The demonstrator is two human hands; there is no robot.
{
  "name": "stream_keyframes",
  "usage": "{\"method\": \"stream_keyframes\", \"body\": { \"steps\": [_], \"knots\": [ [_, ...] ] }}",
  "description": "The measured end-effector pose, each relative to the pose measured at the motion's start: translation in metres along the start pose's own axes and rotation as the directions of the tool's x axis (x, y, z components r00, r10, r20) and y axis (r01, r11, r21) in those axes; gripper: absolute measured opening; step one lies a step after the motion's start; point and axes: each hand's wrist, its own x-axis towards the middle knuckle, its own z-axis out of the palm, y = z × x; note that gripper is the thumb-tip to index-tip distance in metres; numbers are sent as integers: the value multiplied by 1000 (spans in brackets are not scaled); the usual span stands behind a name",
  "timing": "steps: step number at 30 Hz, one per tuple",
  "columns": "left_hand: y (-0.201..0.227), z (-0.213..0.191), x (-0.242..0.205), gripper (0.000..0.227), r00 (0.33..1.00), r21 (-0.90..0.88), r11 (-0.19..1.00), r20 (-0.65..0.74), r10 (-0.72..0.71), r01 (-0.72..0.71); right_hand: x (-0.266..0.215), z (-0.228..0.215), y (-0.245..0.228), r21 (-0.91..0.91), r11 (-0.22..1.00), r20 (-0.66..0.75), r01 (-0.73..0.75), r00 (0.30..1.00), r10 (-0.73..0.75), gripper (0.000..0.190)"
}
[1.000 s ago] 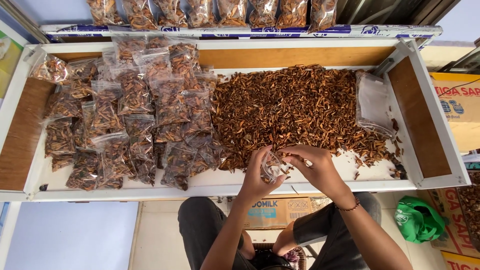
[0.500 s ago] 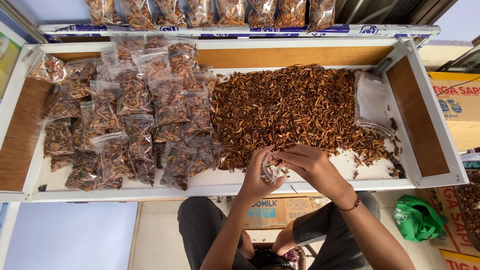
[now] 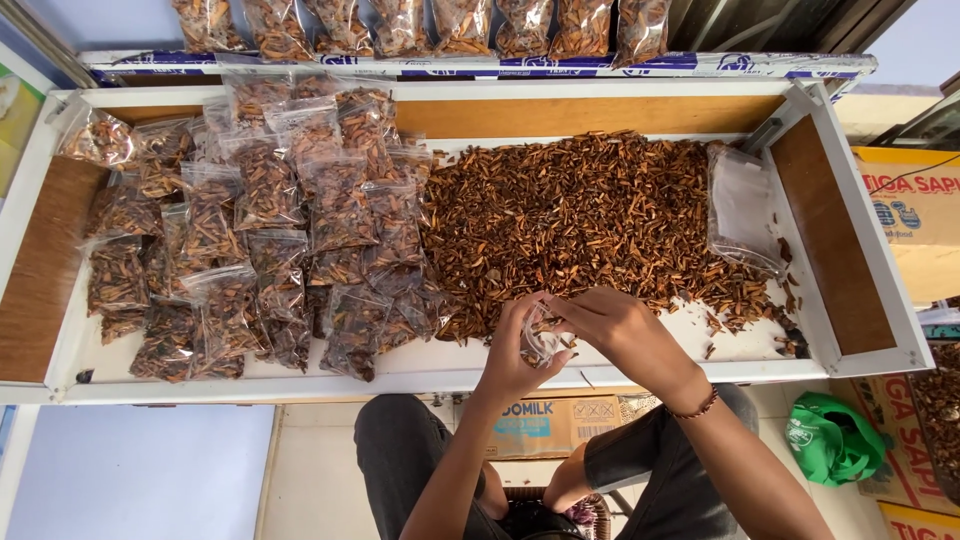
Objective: Packing small dried snacks into individual plastic bags from a large pile.
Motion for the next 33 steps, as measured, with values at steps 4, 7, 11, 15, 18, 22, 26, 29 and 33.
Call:
{"method": "stream_keyframes", "body": {
  "steps": [4, 7, 11, 15, 18, 22, 26, 29, 33],
  "knots": [
    [14, -6, 1, 79, 1000, -4, 1000, -6, 10, -10, 0, 0, 0, 27, 1000, -25, 2, 1000, -1, 24],
    [16, -6, 1, 77, 1000, -29, 1000, 2, 4, -4, -2, -3, -4, 105, 994, -58, -15, 998, 21, 22],
    [12, -2, 1, 79, 1000, -10, 1000, -8, 6, -7, -2, 2, -5, 217, 976, -25, -20, 999, 26, 28],
    [13, -3, 1, 81, 1000, -25, 999, -18, 23, -23, -3, 13, 2, 309, 951, -39, 15, 999, -4, 35],
    [12, -5, 2, 78, 999, -26, 999, -18, 29, -29, -1, 7, -3, 331, 943, -98, 18, 995, 16, 31],
    [12, -5, 1, 79, 999, -24, 999, -20, 29, -29, -7, 9, 9, 369, 929, -162, 6, 985, 58, 28],
    [6, -2, 2, 79, 999, -21, 999, -20, 36, -36, -5, 16, 6, 298, 954, -121, 19, 992, 18, 30],
    [6, -4, 2, 79, 1000, 40, 999, -15, 24, -24, -7, 14, 11, 323, 946, -157, -13, 985, 67, 30],
    [7, -5, 0, 79, 991, -186, 978, -82, -108, 92, -15, 22, 71, 331, 941, -291, -69, 941, 171, 29]
  ]
}}
